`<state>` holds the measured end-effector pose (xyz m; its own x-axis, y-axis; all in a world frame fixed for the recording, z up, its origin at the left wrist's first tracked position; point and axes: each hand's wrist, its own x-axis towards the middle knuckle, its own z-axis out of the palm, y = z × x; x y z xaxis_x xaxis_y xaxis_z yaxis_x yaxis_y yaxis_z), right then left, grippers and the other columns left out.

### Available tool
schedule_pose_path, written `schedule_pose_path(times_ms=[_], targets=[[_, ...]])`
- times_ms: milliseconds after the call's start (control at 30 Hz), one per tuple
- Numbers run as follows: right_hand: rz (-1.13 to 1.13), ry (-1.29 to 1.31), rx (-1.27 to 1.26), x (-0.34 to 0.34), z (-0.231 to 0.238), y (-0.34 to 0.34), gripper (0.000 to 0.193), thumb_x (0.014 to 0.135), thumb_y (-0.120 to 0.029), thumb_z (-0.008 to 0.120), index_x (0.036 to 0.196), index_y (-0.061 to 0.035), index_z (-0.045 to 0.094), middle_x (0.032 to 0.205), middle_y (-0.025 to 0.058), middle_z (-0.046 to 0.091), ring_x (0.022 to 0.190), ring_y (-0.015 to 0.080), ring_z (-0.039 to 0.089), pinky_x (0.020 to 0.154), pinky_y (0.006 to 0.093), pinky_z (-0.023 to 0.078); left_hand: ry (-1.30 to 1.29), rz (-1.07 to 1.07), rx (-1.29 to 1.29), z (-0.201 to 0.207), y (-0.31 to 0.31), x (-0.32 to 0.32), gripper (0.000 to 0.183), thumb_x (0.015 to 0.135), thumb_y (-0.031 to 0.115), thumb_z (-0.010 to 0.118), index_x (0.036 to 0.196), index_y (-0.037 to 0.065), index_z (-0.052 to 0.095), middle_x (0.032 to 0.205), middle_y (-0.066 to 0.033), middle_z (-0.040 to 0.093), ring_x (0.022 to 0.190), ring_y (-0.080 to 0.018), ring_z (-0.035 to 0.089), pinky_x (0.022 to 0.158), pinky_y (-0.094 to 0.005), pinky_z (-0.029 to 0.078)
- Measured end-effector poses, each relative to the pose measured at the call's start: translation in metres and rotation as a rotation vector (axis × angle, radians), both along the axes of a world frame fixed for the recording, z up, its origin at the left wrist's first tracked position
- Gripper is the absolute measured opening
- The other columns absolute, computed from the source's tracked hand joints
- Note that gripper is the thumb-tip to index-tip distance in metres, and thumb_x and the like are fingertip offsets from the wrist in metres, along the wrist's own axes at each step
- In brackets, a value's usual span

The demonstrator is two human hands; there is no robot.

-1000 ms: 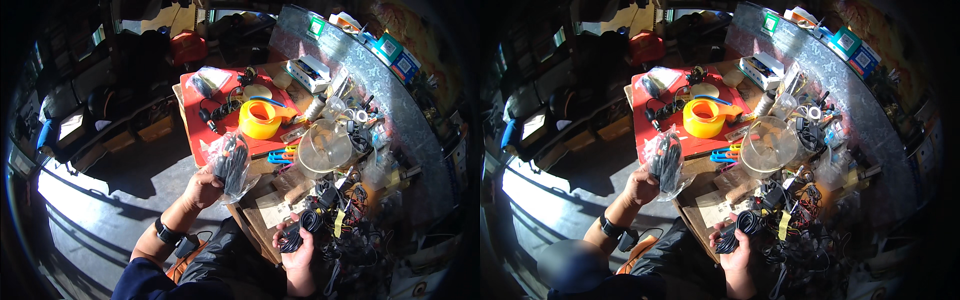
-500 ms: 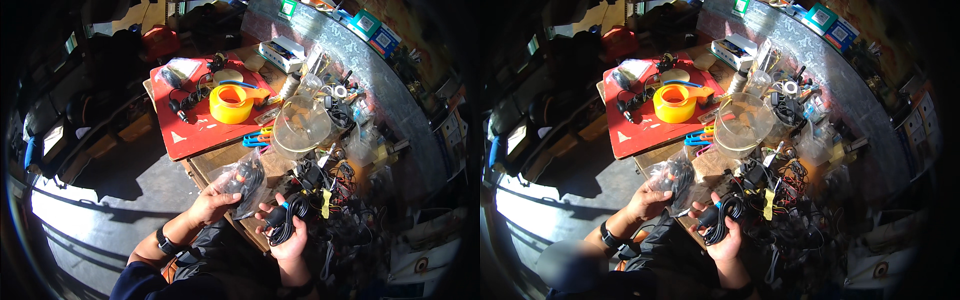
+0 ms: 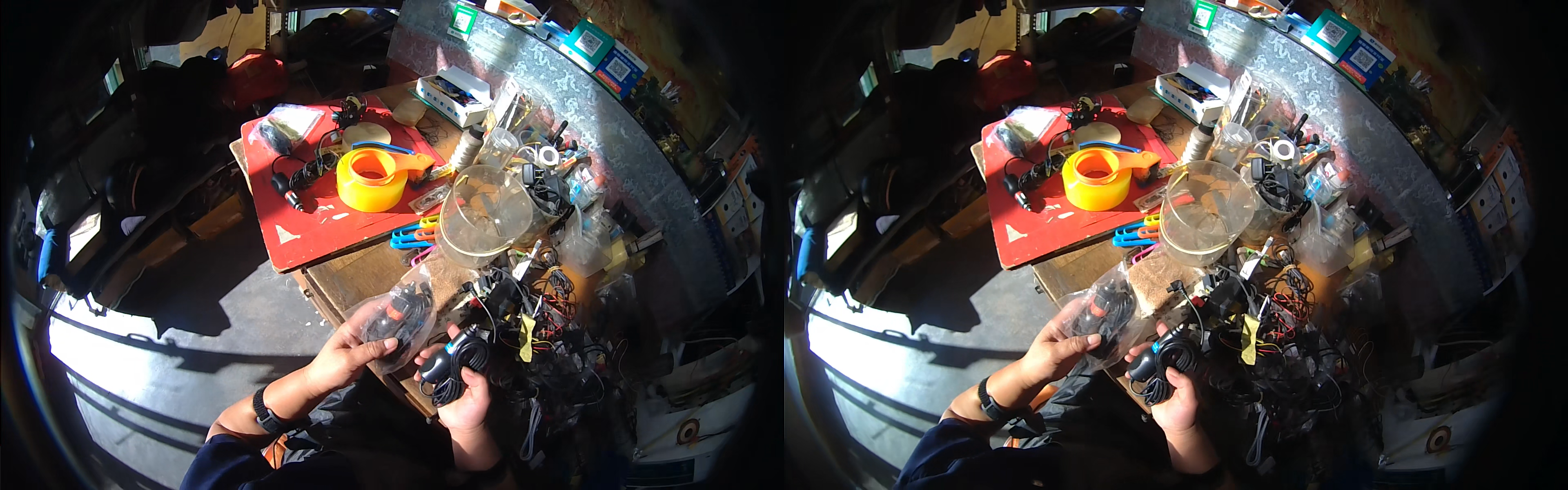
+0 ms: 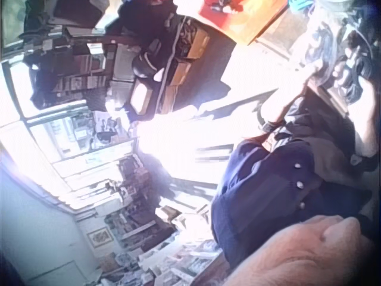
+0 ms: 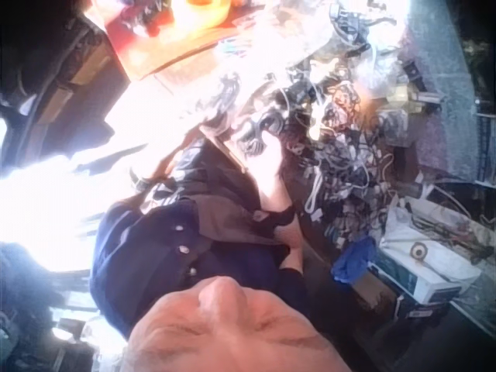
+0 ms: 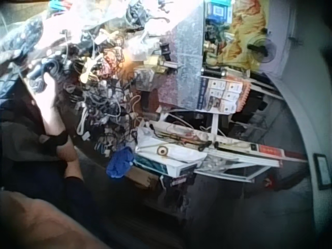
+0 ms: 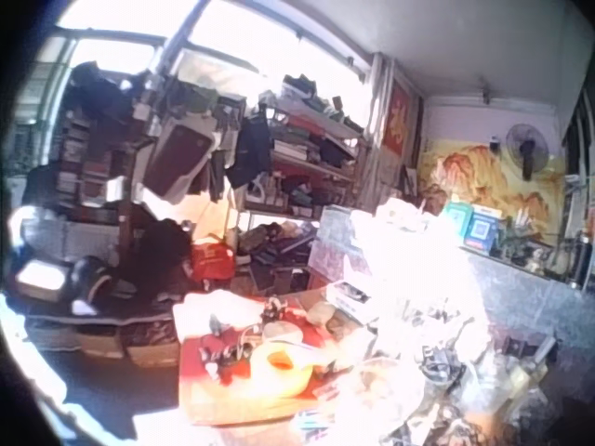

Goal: The person sorts through a large pile of tangled wires and electronic accessories on a cluttered workbench. They untangle cables, separate them into smaller bundles, and place some into a clear plastic container. The person also briefly walks to a glass display counter to place an item inside before returning to the workbench.

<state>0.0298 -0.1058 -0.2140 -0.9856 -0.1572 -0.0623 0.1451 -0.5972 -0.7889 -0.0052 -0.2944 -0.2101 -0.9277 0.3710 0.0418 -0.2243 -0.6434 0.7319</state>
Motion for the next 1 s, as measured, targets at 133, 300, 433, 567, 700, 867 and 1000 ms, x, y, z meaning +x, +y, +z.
schedule_pose_path(times_ms=[133, 300, 433, 567, 700, 867, 1000], targets=[[0.059, 0.104, -0.086, 0.0, -0.003, -0.01, 0.072, 0.082, -0.03, 0.058, 0.138, -0.0018, 0.025, 0.132, 0.0115, 0.041, 0.121, 0.0253, 0.042, 0.101, 0.0412, 0.035, 0.686, 0.048, -0.756, 0.026, 0.02, 0.015, 0.086, 0.081, 0.017, 0.064, 0.143, -0.001, 0.008, 0.146, -0.0244, 0.008, 0.137, -0.0334, 0.012, 0.108, -0.0379, 0.017], [0.191, -0.109, -0.352, -0.005, -0.002, -0.004, 0.085, 0.073, -0.035, 0.064, 0.142, -0.0103, 0.02, 0.13, 0.015, 0.039, 0.117, 0.0307, 0.043, 0.098, 0.0478, 0.036, 0.901, -0.158, -0.709, 0.045, 0.009, 0.016, 0.077, 0.081, 0.02, 0.066, 0.14, -0.002, 0.022, 0.147, -0.0269, 0.003, 0.135, -0.0383, 0.018, 0.107, -0.0399, 0.023], [0.209, -0.002, -0.433, -0.006, -0.004, 0.0, 0.085, 0.071, -0.032, 0.066, 0.14, -0.0091, 0.023, 0.108, 0.018, 0.056, 0.097, 0.0343, 0.057, 0.089, 0.0499, 0.045, 0.699, -0.037, -0.691, 0.036, -0.036, -0.027, 0.029, 0.084, 0.012, 0.062, 0.109, 0.0, 0.059, 0.113, -0.0159, 0.057, 0.102, -0.0285, 0.057, 0.087, -0.035, 0.045], [0.171, 0.003, -0.421, -0.005, -0.008, 0.002, 0.082, 0.07, -0.033, 0.066, 0.138, -0.005, 0.031, 0.102, 0.0173, 0.059, 0.092, 0.0299, 0.059, 0.083, 0.0491, 0.047, 0.678, 0.675, -1.231, 0.027, -0.099, -0.115, 0.02, 0.077, 0.009, 0.064, 0.095, 0.001, 0.062, 0.097, -0.015, 0.06, 0.097, -0.0306, 0.057, 0.084, -0.0361, 0.045], [0.152, -0.044, -0.395, -0.005, -0.012, 0.004, 0.084, 0.07, -0.033, 0.066, 0.139, -0.0051, 0.028, 0.106, 0.0161, 0.058, 0.097, 0.0284, 0.057, 0.085, 0.0501, 0.046, 0.633, 0.853, -1.65, 0.027, -0.154, -0.187, 0.039, 0.072, 0.023, 0.068, 0.105, 0.004, 0.06, 0.107, -0.0153, 0.057, 0.105, -0.0325, 0.051, 0.09, -0.039, 0.042], [0.187, -0.062, -0.387, -0.008, -0.016, 0.006, 0.086, 0.069, -0.033, 0.066, 0.139, -0.0045, 0.026, 0.112, 0.0151, 0.055, 0.102, 0.0276, 0.054, 0.088, 0.0512, 0.045, 0.403, 0.474, -2.069, 0.014, -0.151, -0.219, 0.069, 0.065, 0.048, 0.067, 0.119, 0.009, 0.053, 0.123, -0.013, 0.047, 0.112, -0.0349, 0.046, 0.096, -0.0458, 0.038], [0.195, -0.08, -0.37, -0.007, -0.015, 0.007, 0.085, 0.068, -0.033, 0.065, 0.139, -0.0054, 0.026, 0.108, 0.0152, 0.054, 0.1, 0.0281, 0.054, 0.088, 0.0512, 0.044, 0.436, 0.358, -2.119, 0.017, -0.159, -0.225, 0.05, 0.066, 0.039, 0.065, 0.1, 0.003, 0.062, 0.108, -0.0168, 0.058, 0.1, -0.0318, 0.057, 0.083, -0.0384, 0.048]])
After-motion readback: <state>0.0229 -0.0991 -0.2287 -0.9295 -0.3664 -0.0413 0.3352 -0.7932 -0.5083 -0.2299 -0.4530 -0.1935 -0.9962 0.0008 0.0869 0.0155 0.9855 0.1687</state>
